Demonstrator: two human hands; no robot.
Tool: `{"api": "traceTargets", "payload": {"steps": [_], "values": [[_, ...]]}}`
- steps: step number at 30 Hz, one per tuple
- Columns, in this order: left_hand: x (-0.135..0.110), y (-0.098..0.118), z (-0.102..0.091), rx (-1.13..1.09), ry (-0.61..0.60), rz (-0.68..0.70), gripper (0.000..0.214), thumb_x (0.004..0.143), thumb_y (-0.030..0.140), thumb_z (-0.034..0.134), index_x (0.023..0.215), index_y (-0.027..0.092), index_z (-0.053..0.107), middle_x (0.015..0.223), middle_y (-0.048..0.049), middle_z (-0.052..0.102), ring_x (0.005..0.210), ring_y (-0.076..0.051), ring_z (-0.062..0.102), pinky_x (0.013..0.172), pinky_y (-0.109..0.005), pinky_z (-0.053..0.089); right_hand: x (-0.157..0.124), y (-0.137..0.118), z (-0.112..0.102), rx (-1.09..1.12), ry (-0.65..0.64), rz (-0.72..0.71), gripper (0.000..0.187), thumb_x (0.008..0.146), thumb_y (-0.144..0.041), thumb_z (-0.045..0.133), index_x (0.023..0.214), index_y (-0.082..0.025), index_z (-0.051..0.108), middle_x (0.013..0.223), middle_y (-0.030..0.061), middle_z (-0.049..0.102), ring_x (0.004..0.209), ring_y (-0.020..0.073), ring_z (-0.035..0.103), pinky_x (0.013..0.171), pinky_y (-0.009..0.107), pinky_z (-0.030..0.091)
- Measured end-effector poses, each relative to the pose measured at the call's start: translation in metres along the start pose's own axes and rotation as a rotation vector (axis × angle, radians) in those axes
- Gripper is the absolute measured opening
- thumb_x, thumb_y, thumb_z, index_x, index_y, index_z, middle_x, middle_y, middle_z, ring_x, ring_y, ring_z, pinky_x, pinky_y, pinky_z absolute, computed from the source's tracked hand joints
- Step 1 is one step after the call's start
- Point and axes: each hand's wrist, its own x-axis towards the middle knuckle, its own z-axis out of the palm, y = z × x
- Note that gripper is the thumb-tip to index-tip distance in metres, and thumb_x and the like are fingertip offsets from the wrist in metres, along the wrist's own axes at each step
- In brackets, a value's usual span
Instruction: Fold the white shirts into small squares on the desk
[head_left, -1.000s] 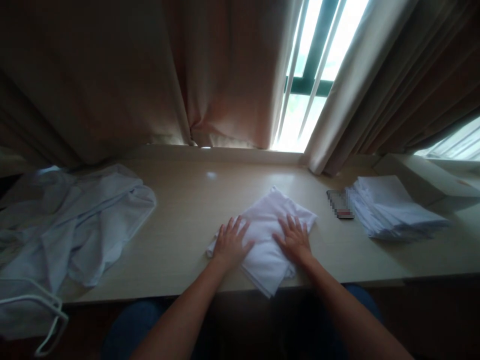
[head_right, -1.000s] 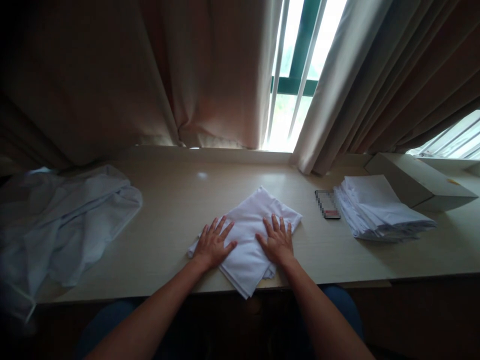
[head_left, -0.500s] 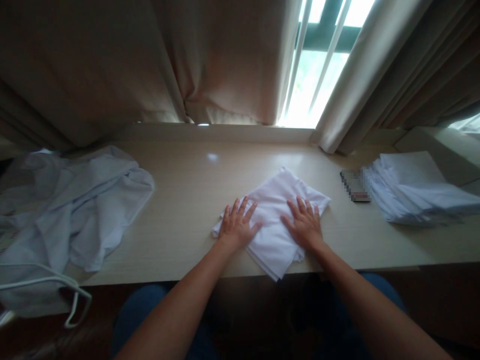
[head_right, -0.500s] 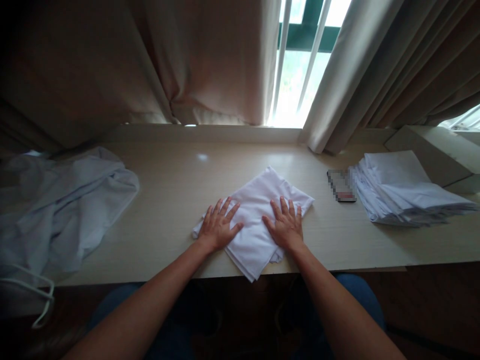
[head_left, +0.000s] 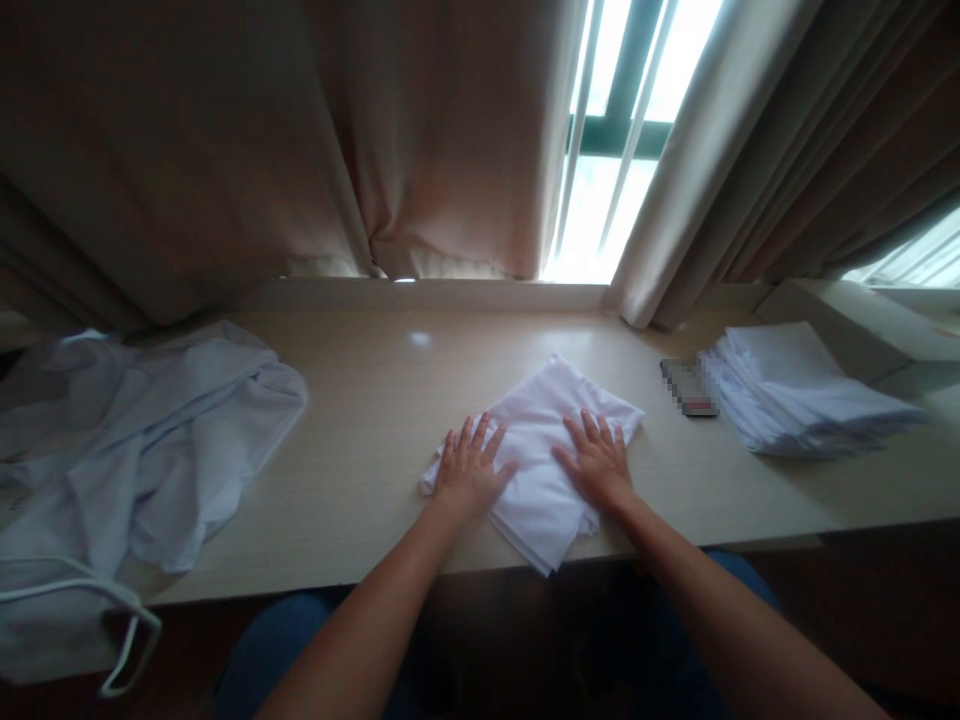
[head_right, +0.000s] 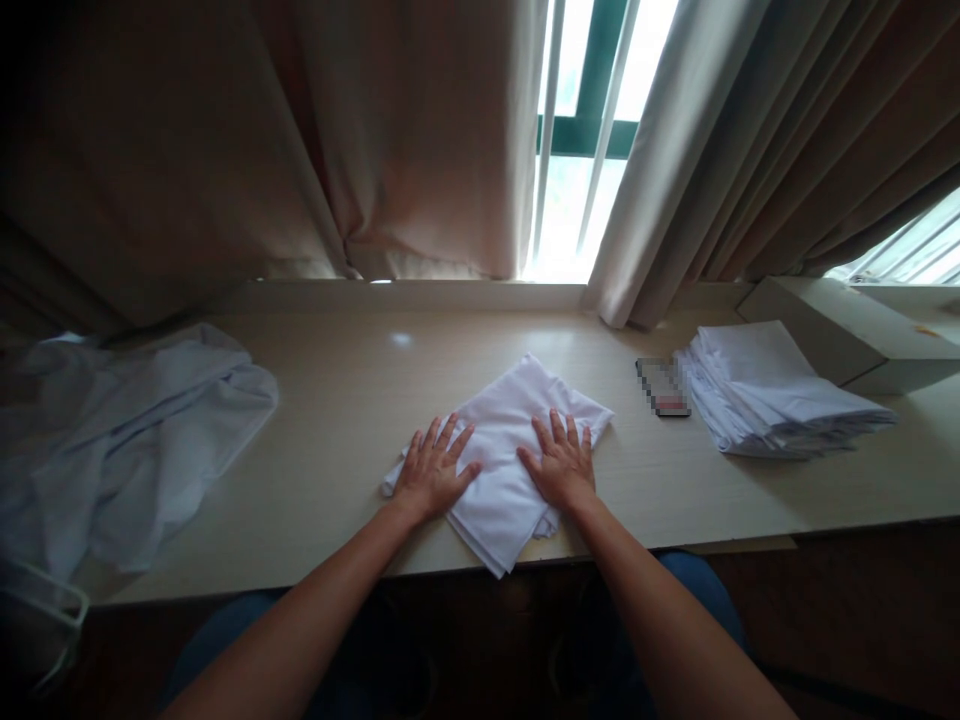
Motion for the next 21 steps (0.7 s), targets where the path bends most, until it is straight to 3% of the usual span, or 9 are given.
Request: {"api": "traceTargets", "payload": {"steps": [7, 12, 17, 21], "values": [[-0.008, 0.004, 0.000, 0.005, -0.020, -0.035, 0.065, 0.087, 0.061, 0.036, 0.146, 0.035, 0.029, 0.158, -0.0001, 0.018, 0.145, -0.028, 0.011, 0.115, -0.053, 0.011, -0.001, 0.000, -0.002, 0.008, -0.047, -0.031, 0.068, 0.091, -0.067, 0.027, 0.149, -0.033, 0.024, 0.158, 0.0035, 0.010, 0.144, 0.0278, 0.003, 0.112, 0.054, -0.002], [-0.015, 0.010, -0.005, 0.024, -0.006, -0.066, 0.064, 0.088, 0.058, 0.037, 0.146, 0.033, 0.030, 0.158, -0.0021, 0.019, 0.145, -0.028, 0.011, 0.115, -0.054, 0.011, 0.007, 0.001, -0.016, 0.013, -0.171, -0.067, 0.071, 0.090, -0.067, 0.028, 0.150, -0.028, 0.023, 0.158, 0.0071, 0.009, 0.144, 0.0319, 0.001, 0.110, 0.059, -0.002], [-0.024, 0.015, -0.007, 0.046, 0.019, -0.087, 0.063, 0.089, 0.058, 0.035, 0.146, 0.031, 0.030, 0.157, -0.0042, 0.022, 0.145, -0.029, 0.011, 0.114, -0.055, 0.013, -0.010, -0.041, -0.026, 0.044, -0.005, -0.167, 0.068, 0.093, -0.062, 0.029, 0.149, -0.025, 0.027, 0.158, 0.0075, 0.007, 0.144, 0.0328, -0.006, 0.110, 0.060, -0.006], [-0.031, 0.017, -0.006, 0.071, 0.049, -0.100, 0.060, 0.090, 0.054, 0.035, 0.146, 0.031, 0.031, 0.157, -0.0047, 0.023, 0.144, -0.030, 0.014, 0.114, -0.055, 0.013, -0.037, -0.078, -0.013, 0.137, -0.012, -0.196, 0.057, 0.097, -0.054, 0.021, 0.148, -0.028, 0.030, 0.157, 0.0063, 0.018, 0.144, 0.0303, 0.005, 0.111, 0.059, -0.003]]}}
